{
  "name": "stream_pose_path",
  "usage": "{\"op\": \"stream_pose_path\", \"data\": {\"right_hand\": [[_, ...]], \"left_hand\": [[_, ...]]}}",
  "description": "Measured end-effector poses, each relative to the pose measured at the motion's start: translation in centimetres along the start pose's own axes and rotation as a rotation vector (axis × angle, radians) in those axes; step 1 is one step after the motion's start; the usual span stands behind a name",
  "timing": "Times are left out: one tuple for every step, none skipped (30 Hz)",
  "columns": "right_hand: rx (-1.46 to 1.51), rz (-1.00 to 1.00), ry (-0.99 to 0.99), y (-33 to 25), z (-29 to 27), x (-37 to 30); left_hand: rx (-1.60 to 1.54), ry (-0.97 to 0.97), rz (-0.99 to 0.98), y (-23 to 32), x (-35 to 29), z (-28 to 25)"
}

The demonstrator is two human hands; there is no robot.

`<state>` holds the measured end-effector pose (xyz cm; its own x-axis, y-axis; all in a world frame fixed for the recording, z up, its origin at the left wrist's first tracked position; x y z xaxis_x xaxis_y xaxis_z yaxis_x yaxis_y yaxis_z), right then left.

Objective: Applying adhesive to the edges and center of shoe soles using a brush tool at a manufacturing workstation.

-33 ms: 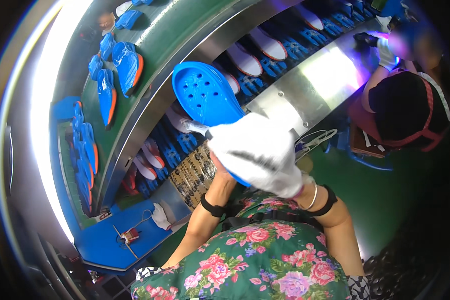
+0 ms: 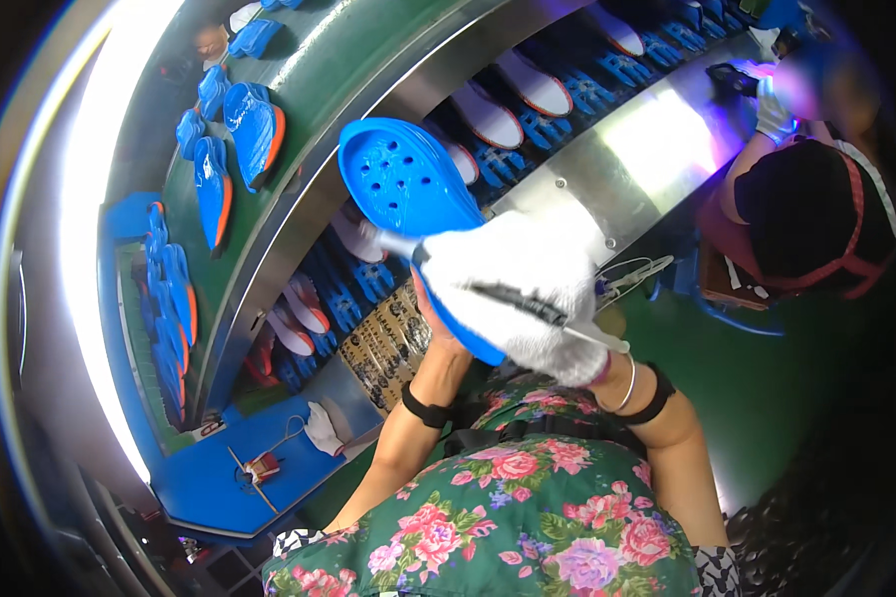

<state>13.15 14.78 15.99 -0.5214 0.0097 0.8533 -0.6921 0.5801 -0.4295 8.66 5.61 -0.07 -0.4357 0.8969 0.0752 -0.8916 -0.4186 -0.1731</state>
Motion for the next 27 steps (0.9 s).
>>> {"op": "stream_pose_path", "data": {"right_hand": [[0.006, 0.025, 0.007, 0.3, -0.3, 0.1], [0.011, 0.051, 0.013, 0.6, -0.7, 0.1], [0.010, 0.072, 0.018, 1.0, -1.3, 0.0], [0.007, 0.093, 0.021, 1.1, -1.8, -0.1], [-0.042, 0.028, -0.023, 0.7, -1.0, -0.4], [-0.010, 0.073, -0.046, 0.4, -0.2, -0.8], [0.048, 0.075, -0.036, 0.4, -0.3, -0.8], [0.106, 0.077, -0.026, 0.3, -0.5, -0.6], [0.140, 0.115, 0.040, 1.0, -0.8, -1.0], [0.172, 0.158, 0.106, 1.8, -1.0, -1.6], [0.193, 0.239, 0.153, 2.5, -1.1, -2.1], [0.286, 0.350, 0.232, 3.0, -0.9, -2.6], [0.155, 0.201, 0.126, 2.1, -1.1, -1.8], [0.025, 0.052, 0.021, 1.1, -1.3, -1.0], [0.055, 0.071, 0.052, 0.7, -0.2, -1.4], [0.038, 0.050, 0.009, -0.1, 0.3, -1.6], [0.127, 0.085, 0.004, 0.2, -0.1, -1.9], [0.216, 0.119, -0.001, 0.5, -0.5, -2.0], [0.309, 0.224, 0.065, 1.8, -0.4, -3.1], [0.401, 0.329, 0.133, 3.0, -0.2, -4.2], [0.327, 0.331, 0.146, 3.1, -0.7, -4.3], [0.323, 0.336, 0.149, 3.2, -0.9, -4.2], [0.202, 0.186, 0.083, 2.2, -1.0, -3.4], [0.083, 0.035, 0.014, 1.2, -0.9, -2.8], [0.142, -0.025, -0.023, 0.7, -0.2, -3.3], [0.181, 0.000, -0.017, 0.4, 0.1, -3.9], [0.247, 0.036, -0.037, 0.4, -0.2, -3.6]], "left_hand": [[0.098, 0.016, 0.021, 0.6, 0.2, 0.1], [0.662, 0.461, 0.092, 2.0, -1.1, -0.9], [0.677, 0.415, 0.064, 1.5, -0.3, 0.4], [0.689, 0.368, 0.037, 1.1, 0.5, 1.3], [0.618, 0.288, 0.006, 1.1, 1.1, 1.0], [0.549, 0.211, -0.022, 1.4, 1.5, 0.9], [0.498, 0.228, -0.058, 1.4, 1.6, 0.3], [0.498, 0.232, -0.062, 1.6, 1.6, 0.0], [0.593, 0.245, 0.027, 2.2, 1.8, 0.5], [0.685, 0.258, 0.112, 2.4, 1.9, 1.4], [0.699, 0.370, 0.131, 2.6, 2.2, 1.7], [0.691, 0.330, 0.158, 2.7, 2.5, 2.1], [0.517, 0.195, 0.121, 2.3, 2.8, 2.3], [0.343, 0.060, 0.084, 2.1, 3.0, 2.4], [0.362, 0.025, 0.053, 2.2, 3.2, 2.4], [0.381, -0.010, 0.021, 2.2, 3.5, 2.3], [0.382, -0.006, 0.019, 2.4, 3.5, 2.1], [0.348, 0.006, 0.041, 2.7, 3.5, 1.8], [0.311, 0.024, 0.054, 2.6, 3.7, 2.1], [0.274, 0.042, 0.066, 2.7, 3.9, 2.1], [0.323, 0.108, 0.117, 3.2, 4.2, 2.1], [0.320, 0.112, 0.111, 3.0, 4.2, 2.4], [0.281, 0.073, 0.091, 2.7, 4.3, 3.0], [0.243, 0.033, 0.073, 2.3, 4.4, 3.7], [0.385, -0.089, -0.050, 2.1, 4.6, 3.7], [0.380, -0.087, -0.055, 2.5, 4.8, 3.5], [0.394, -0.108, -0.053, 2.9, 4.8, 3.9]]}}
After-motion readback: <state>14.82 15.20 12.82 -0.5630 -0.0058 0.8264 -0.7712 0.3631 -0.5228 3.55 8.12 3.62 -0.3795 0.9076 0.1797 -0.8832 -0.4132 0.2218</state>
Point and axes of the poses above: each hand's wrist, its own x-axis towards the middle knuckle, its own z-axis out of the palm, y = z × x, the point moved 7 cm from there along x, towards the middle knuckle, and after that the axes turned 13 degrees about -z, right-handed, at the moved point
